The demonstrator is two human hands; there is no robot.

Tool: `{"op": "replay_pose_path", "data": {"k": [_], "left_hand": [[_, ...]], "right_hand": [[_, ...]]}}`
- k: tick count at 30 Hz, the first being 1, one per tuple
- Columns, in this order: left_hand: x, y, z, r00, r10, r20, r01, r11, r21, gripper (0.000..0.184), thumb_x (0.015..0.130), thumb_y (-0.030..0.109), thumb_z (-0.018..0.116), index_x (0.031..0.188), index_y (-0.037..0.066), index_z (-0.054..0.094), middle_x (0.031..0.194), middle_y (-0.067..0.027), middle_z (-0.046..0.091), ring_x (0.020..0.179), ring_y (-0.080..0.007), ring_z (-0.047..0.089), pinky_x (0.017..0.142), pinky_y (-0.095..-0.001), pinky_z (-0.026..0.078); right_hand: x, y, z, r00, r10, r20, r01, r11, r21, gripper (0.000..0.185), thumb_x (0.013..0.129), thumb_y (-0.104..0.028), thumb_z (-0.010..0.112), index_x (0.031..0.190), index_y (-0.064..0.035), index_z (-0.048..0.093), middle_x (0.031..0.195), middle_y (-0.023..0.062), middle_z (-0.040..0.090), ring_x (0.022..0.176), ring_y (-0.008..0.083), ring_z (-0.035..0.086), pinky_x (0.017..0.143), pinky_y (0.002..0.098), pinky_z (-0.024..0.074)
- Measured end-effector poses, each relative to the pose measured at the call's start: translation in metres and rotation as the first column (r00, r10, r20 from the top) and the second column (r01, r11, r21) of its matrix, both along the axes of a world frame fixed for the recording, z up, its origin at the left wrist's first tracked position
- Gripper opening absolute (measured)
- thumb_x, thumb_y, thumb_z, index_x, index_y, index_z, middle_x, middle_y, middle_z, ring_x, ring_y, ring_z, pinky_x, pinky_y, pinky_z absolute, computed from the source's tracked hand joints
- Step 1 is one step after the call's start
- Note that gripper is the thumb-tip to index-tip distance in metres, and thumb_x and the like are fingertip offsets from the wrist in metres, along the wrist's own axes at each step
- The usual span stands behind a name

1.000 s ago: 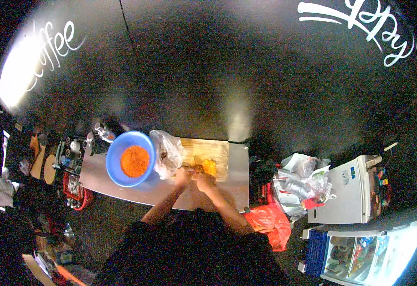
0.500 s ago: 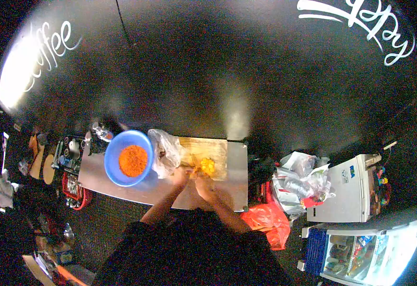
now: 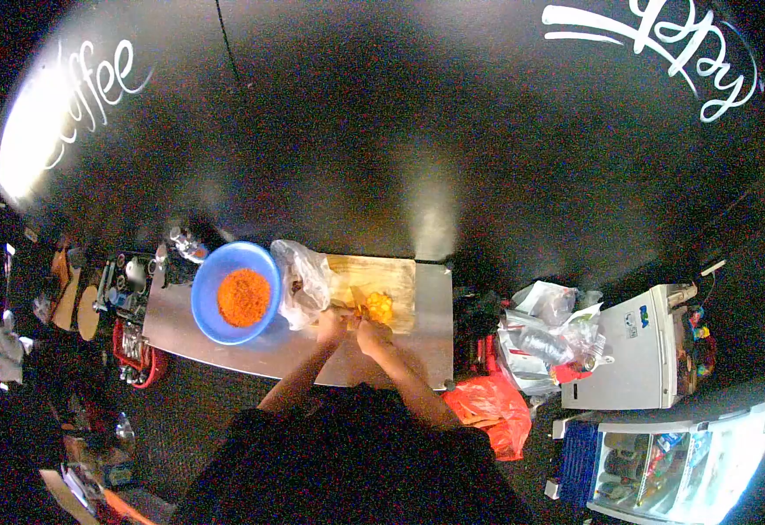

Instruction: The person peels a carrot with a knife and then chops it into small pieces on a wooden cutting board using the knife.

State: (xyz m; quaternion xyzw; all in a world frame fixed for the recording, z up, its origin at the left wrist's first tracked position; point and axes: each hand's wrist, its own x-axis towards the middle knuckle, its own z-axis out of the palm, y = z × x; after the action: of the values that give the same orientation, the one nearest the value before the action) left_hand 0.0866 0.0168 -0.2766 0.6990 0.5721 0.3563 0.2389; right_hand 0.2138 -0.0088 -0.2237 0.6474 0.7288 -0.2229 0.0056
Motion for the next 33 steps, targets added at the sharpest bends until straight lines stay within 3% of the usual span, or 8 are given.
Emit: {"op": "replay_pose_path", "data": {"k": [9,16,18,23,25,28,30,33], "left_hand": [[0.002,-0.005,0.014,0.998,0.023,0.058,-0.025,1.000,0.020,0.010,0.063,0.006,0.063,0.073,0.005,0.066,0.069,-0.0151,0.060,0.065,-0.0291,0.057,0.060,-0.0358,0.045],[-0.001,-0.002,0.003,0.997,0.039,0.062,-0.035,0.997,-0.072,0.011,0.065,0.006,0.061,0.075,0.006,0.065,0.072,-0.0166,0.060,0.066,-0.0301,0.057,0.062,-0.0371,0.046],[-0.001,-0.004,-0.005,0.997,0.049,0.061,-0.042,0.992,-0.116,0.011,0.065,0.006,0.061,0.076,0.007,0.065,0.072,-0.0165,0.060,0.067,-0.0303,0.058,0.062,-0.0372,0.046],[-0.002,-0.003,-0.001,0.988,0.045,0.145,-0.026,0.991,-0.129,0.011,0.067,0.007,0.061,0.077,0.008,0.065,0.074,-0.0159,0.060,0.067,-0.0309,0.058,0.063,-0.0372,0.046],[-0.001,-0.006,0.025,0.999,0.031,0.015,-0.027,0.976,-0.215,0.011,0.066,0.007,0.060,0.076,0.008,0.065,0.074,-0.0152,0.060,0.069,-0.0300,0.058,0.063,-0.0368,0.046],[0.001,-0.010,0.034,0.999,0.043,0.032,-0.035,0.972,-0.232,0.010,0.066,0.006,0.060,0.075,0.007,0.065,0.073,-0.0143,0.061,0.069,-0.0289,0.058,0.062,-0.0364,0.046],[0.000,-0.008,0.025,0.998,0.025,0.054,-0.017,0.990,-0.141,0.010,0.065,0.006,0.061,0.074,0.007,0.065,0.073,-0.0136,0.061,0.068,-0.0284,0.058,0.062,-0.0362,0.046],[-0.002,-0.005,0.015,0.996,0.005,0.090,0.000,0.998,-0.059,0.009,0.065,0.007,0.061,0.072,0.006,0.065,0.072,-0.0127,0.060,0.066,-0.0281,0.058,0.061,-0.0360,0.046]], "right_hand": [[-0.005,-0.016,-0.025,0.994,-0.050,-0.097,0.080,0.939,0.335,0.032,0.080,-0.018,0.043,0.104,0.0026,0.046,0.072,0.0178,0.059,0.067,0.0308,0.060,0.058,0.0432,0.0480],[-0.002,-0.003,0.016,0.999,-0.033,-0.030,0.034,0.999,0.028,0.028,0.080,-0.018,0.043,0.099,0.0016,0.050,0.075,0.0189,0.059,0.067,0.0313,0.060,0.059,0.0430,0.0482],[-0.004,-0.005,0.000,0.997,-0.057,-0.053,0.067,0.976,0.208,0.028,0.081,-0.019,0.042,0.098,0.0019,0.050,0.076,0.0194,0.059,0.068,0.0313,0.060,0.059,0.0432,0.0482],[-0.007,-0.012,-0.011,0.998,-0.056,0.008,0.054,0.986,0.156,0.025,0.080,-0.019,0.043,0.093,0.0019,0.051,0.076,0.0189,0.059,0.068,0.0323,0.060,0.057,0.0416,0.0484],[-0.006,-0.014,-0.004,0.998,-0.030,0.046,0.025,0.992,0.120,0.024,0.079,-0.018,0.045,0.091,0.0015,0.051,0.075,0.0183,0.059,0.068,0.0324,0.060,0.056,0.0409,0.0485],[-0.007,-0.017,-0.011,0.993,-0.014,-0.118,0.044,0.966,0.255,0.020,0.077,-0.017,0.049,0.087,0.0004,0.050,0.073,0.0182,0.058,0.066,0.0308,0.060,0.054,0.0387,0.0487],[-0.011,-0.018,-0.018,0.998,-0.061,0.022,0.046,0.901,0.431,0.020,0.075,-0.017,0.050,0.086,-0.0004,0.049,0.068,0.0166,0.058,0.061,0.0283,0.060,0.051,0.0376,0.0487],[-0.012,-0.022,-0.018,0.997,-0.070,0.041,0.046,0.906,0.422,0.020,0.075,-0.018,0.051,0.085,-0.0003,0.048,0.064,0.0161,0.058,0.058,0.0272,0.060,0.049,0.0367,0.0486]]}}
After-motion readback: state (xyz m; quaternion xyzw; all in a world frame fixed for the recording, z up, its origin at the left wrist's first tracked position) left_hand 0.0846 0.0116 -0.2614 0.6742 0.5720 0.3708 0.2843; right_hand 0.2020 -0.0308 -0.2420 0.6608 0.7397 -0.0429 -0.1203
